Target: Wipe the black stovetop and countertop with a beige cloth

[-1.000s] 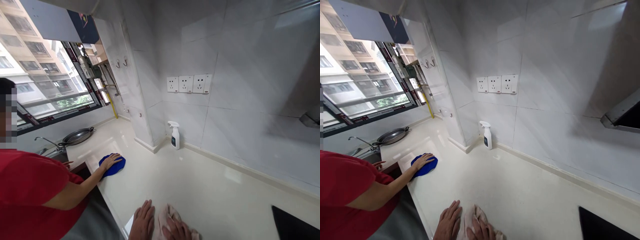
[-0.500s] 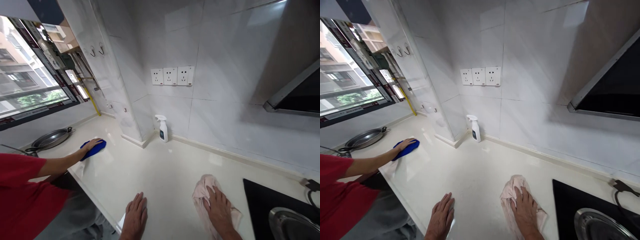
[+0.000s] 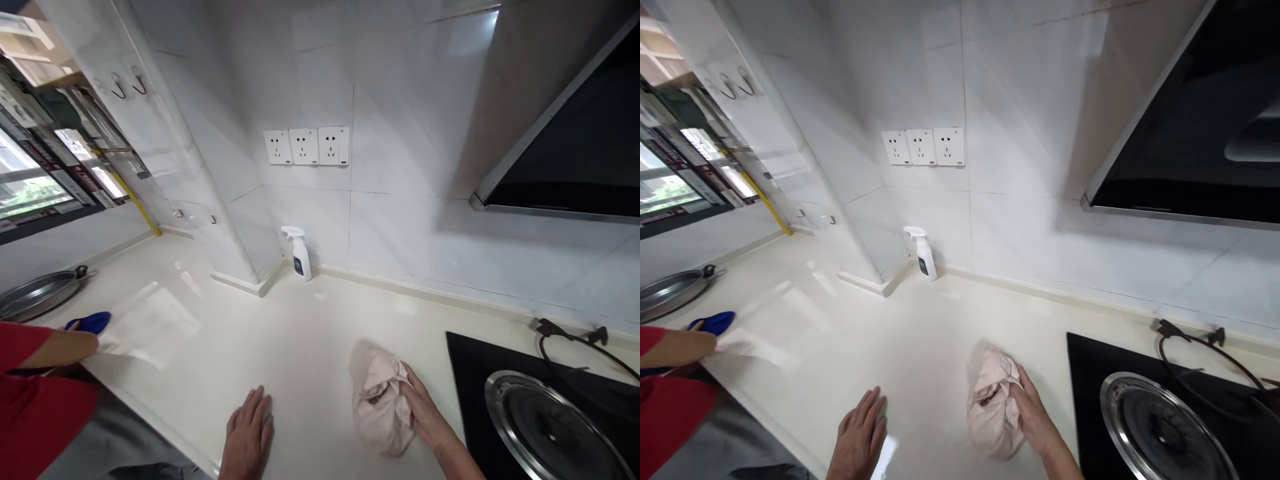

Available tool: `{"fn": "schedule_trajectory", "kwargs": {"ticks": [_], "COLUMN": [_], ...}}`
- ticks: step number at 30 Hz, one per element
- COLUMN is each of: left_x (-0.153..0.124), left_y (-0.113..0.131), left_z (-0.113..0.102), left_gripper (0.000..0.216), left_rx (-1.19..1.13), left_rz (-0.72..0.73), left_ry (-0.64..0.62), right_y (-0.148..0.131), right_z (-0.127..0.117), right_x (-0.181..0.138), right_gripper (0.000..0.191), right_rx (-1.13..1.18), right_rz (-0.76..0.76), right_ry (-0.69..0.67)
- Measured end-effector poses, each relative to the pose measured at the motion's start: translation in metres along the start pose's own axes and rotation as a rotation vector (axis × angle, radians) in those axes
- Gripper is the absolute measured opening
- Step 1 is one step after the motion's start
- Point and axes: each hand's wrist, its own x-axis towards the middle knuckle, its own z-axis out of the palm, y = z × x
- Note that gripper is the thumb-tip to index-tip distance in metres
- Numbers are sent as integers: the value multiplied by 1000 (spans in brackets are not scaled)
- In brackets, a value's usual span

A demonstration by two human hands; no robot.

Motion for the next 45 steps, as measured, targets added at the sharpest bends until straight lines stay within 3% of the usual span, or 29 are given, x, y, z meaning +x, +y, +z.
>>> {"fn": "schedule_trajectory", "kwargs": {"ticks": [5,9,13,16,19,22,24,27,30,32,35,39,42,45], "left_x": [2,2,1,0,0,-2,-4,-5,2,11,23,22,17,14], "left_y": [0,-1,-2,-3,-3,-4,-5,-8,-9,-8,-5,-3,-2,-1], "left_z": [0,-1,0,1,2,5,7,10,9,5,1,4,10,14], "left_gripper": [43,43,44,44,44,45,46,47,48,47,45,45,46,48], "left_rx": [11,-1,21,34,31,21,17,15,18,11,-5,16,29,20], "left_rz": [0,-7,14,11,2,-10,-10,-11,-31,-52,-69,-61,-34,-6], "left_ry": [-5,-32,-5,-11,-28,-38,-45,-59,-91,-144,-218,-156,-78,-34], "right_y": [-35,-65,-77,-71,-61,-50,-37,-5,27,39,41,33,27,19], "right_z": [-23,-8,0,-27,-68,-83,-65,-6,49,61,38,-31,-66,-67], "right_x": [-4,-8,-6,1,9,14,13,10,8,10,16,28,41,61], "right_gripper": [78,65,63,63,64,69,67,63,67,63,52,44,46,57], "right_rx": [290,371,359,-31,-521,-734,-839,-933,-1254,-1378,-1437,-1484,-1530,-1541], "right_rz": [52,-21,-73,-87,-56,-73,-130,-173,-209,-270,-379,-557,-489,-346], "right_ry": [8,-56,-13,66,313,481,449,346,354,348,376,434,332,265]}}
